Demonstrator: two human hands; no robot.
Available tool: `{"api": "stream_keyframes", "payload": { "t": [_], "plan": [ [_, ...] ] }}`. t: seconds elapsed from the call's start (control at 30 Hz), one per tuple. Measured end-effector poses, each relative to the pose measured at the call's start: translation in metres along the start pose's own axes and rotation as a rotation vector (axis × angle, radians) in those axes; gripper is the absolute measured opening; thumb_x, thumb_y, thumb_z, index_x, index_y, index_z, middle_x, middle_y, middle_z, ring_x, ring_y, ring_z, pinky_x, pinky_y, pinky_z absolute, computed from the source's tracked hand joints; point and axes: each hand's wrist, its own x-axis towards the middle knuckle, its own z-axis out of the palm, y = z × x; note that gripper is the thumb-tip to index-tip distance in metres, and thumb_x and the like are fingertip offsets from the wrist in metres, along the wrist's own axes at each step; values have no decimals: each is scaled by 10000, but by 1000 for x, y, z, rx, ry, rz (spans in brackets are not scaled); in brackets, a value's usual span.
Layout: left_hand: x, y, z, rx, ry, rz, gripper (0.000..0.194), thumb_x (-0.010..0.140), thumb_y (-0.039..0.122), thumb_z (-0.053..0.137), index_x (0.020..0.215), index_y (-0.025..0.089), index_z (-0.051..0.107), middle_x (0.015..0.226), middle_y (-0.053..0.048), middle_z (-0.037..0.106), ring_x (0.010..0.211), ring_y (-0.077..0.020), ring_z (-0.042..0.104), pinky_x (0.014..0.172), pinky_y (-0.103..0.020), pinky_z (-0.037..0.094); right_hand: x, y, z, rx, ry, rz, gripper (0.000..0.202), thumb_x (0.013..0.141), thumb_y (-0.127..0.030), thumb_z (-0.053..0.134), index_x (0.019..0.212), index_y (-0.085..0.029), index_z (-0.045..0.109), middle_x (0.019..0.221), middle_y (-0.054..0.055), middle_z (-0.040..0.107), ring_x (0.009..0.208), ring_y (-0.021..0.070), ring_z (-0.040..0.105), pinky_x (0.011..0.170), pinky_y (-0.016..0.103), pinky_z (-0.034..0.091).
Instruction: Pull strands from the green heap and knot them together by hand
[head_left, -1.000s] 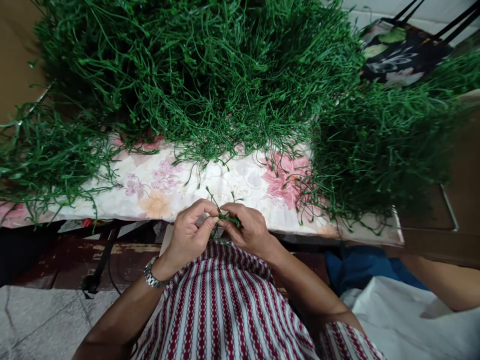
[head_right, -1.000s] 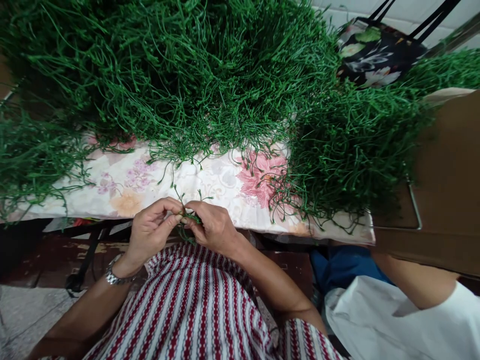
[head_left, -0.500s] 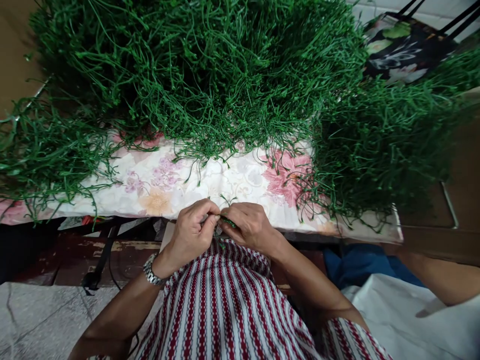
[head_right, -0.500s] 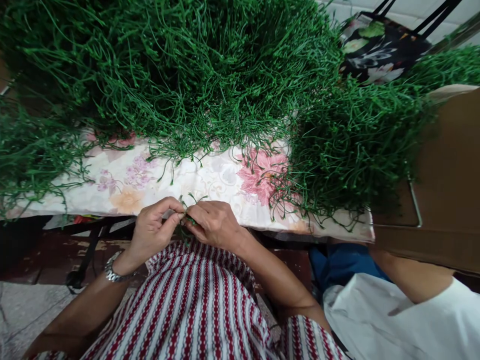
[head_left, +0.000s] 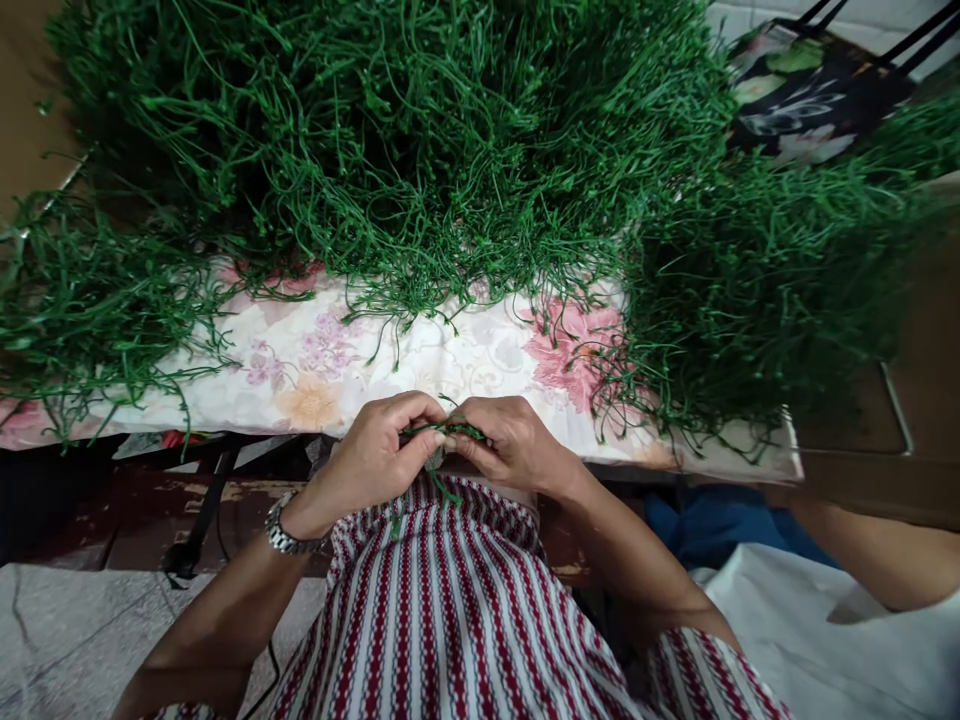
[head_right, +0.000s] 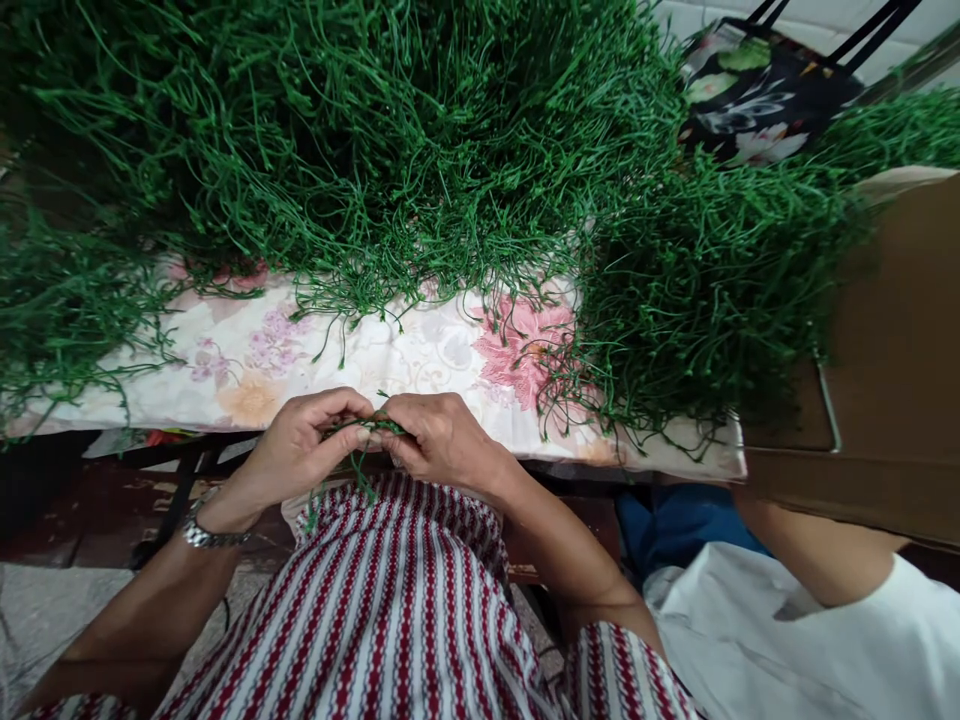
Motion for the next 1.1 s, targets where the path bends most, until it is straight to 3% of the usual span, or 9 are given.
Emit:
{"api": "stream_keyframes", "payload": {
  "t": [0.13, 0.33, 0.47, 0.6, 0.73, 0.87, 1.03, 1.07, 1.1],
  "plan": [
    [5, 3, -4, 19, -67, 35, 94, 748, 149, 501, 678, 159, 562, 634, 9, 537, 618, -112, 478, 597, -236, 371, 1, 1, -4, 5, -62, -36, 179, 890, -252, 454, 774, -146, 539, 666, 27, 586, 593, 112, 527, 567, 219, 382],
    [-3, -1, -7, -381, -248, -35, 131, 733, 199, 575, 610, 155, 561, 560, 19, 477, 535, -94, 399, 525, -237, 317, 8, 1, -13, 496, -278, -62, 262, 893, -324, 452, 742, -138, 560, 615, 0, 532, 542, 78, 473, 533, 194, 370],
    [-8, -4, -11, -561, -124, -59, 146, 724, 240, 613, 606, 156, 599, 532, 14, 458, 502, -94, 362, 492, -243, 283, 5, 3, -9, 759, -331, -35, 257, 878, -341, 483, 777, -122, 573, 606, -4, 534, 507, 62, 452, 486, 181, 350],
    [-6, -6, -10, -432, -16, -51, 127, 738, 234, 628, 636, 159, 616, 574, 7, 522, 554, -101, 434, 554, -239, 339, 3, 6, -8, 689, -93, 81, 201, 880, -292, 498, 809, -123, 579, 637, -1, 540, 545, 63, 479, 513, 180, 375],
    [-6, -15, -7, -439, 105, -106, 101, 729, 251, 644, 690, 160, 623, 616, 3, 536, 584, -105, 457, 544, -219, 353, 1, 3, -30, 455, 59, 9, 171, 870, -283, 519, 802, -143, 589, 705, 30, 545, 666, 112, 525, 612, 246, 429],
    [-10, -26, -6, -477, 151, -185, 122, 716, 274, 665, 726, 157, 633, 647, -2, 540, 585, -101, 448, 522, -204, 342, -16, -6, -87, 131, 383, 56, 155, 876, -269, 500, 780, -176, 579, 796, 57, 580, 750, 160, 560, 663, 314, 450],
    [-10, -26, -4, -539, 158, -250, 126, 694, 264, 688, 738, 155, 646, 693, -3, 570, 594, -87, 461, 542, -184, 361, -63, 10, -180, -858, 1174, 280, 160, 883, -274, 496, 878, -176, 623, 818, 57, 584, 843, 218, 563, 778, 379, 400],
    [-10, -25, -3, -547, 164, -257, 126, 692, 264, 691, 739, 157, 646, 695, 0, 570, 588, -83, 458, 537, -180, 357, -73, 20, -195, -1008, 1195, 321, 184, 890, -277, 480, 896, -166, 627, 828, 70, 589, 863, 234, 563, 780, 393, 395],
    [-9, -24, -2, -553, 167, -264, 125, 691, 264, 693, 740, 159, 645, 695, 3, 569, 584, -79, 455, 533, -177, 353, -81, 30, -208, -1041, 1046, 459, 169, 883, -269, 498, 950, -189, 631, 903, 84, 613, 934, 243, 548, 815, 400, 390]
  ]
}}
